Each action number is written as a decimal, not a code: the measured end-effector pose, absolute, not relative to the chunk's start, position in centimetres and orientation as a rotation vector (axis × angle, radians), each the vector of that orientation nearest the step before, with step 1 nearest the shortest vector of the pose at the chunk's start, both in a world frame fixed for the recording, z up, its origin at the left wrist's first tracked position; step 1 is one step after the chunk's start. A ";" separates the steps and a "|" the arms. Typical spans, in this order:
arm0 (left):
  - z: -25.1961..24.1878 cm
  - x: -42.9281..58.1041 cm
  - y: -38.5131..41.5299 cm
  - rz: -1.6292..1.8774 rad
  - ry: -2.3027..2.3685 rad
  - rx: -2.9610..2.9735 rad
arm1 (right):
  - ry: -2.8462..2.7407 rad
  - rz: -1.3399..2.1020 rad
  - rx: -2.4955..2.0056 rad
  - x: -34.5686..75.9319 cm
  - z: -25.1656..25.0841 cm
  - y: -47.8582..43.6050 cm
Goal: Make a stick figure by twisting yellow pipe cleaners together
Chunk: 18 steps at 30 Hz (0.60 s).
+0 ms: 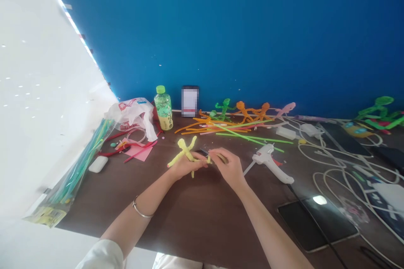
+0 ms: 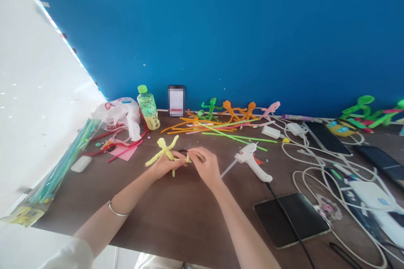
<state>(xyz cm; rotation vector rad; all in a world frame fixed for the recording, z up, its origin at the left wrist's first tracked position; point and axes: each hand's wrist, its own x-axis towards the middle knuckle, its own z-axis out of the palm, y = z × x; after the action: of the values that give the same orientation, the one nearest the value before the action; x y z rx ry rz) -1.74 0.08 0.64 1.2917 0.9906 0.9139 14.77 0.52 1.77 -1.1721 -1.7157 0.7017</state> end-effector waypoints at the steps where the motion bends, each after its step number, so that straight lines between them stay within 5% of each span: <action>1: 0.7 -1.8 0.1 0.904 0.976 1.272 | -1.696 0.723 -1.176 14.7 1.9 0.6; 11: -0.2 -1.4 0.4 1.002 0.786 0.951 | -1.727 0.824 -1.317 14.3 1.0 0.8; 18: -0.2 -1.4 0.8 1.200 0.879 0.940 | -2.065 0.543 -1.330 14.0 0.7 0.2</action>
<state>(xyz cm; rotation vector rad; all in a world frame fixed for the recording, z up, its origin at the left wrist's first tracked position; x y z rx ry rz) -1.37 0.82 -0.25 0.9401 0.8786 1.1997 14.04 0.18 0.71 -1.3297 -2.0652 0.5426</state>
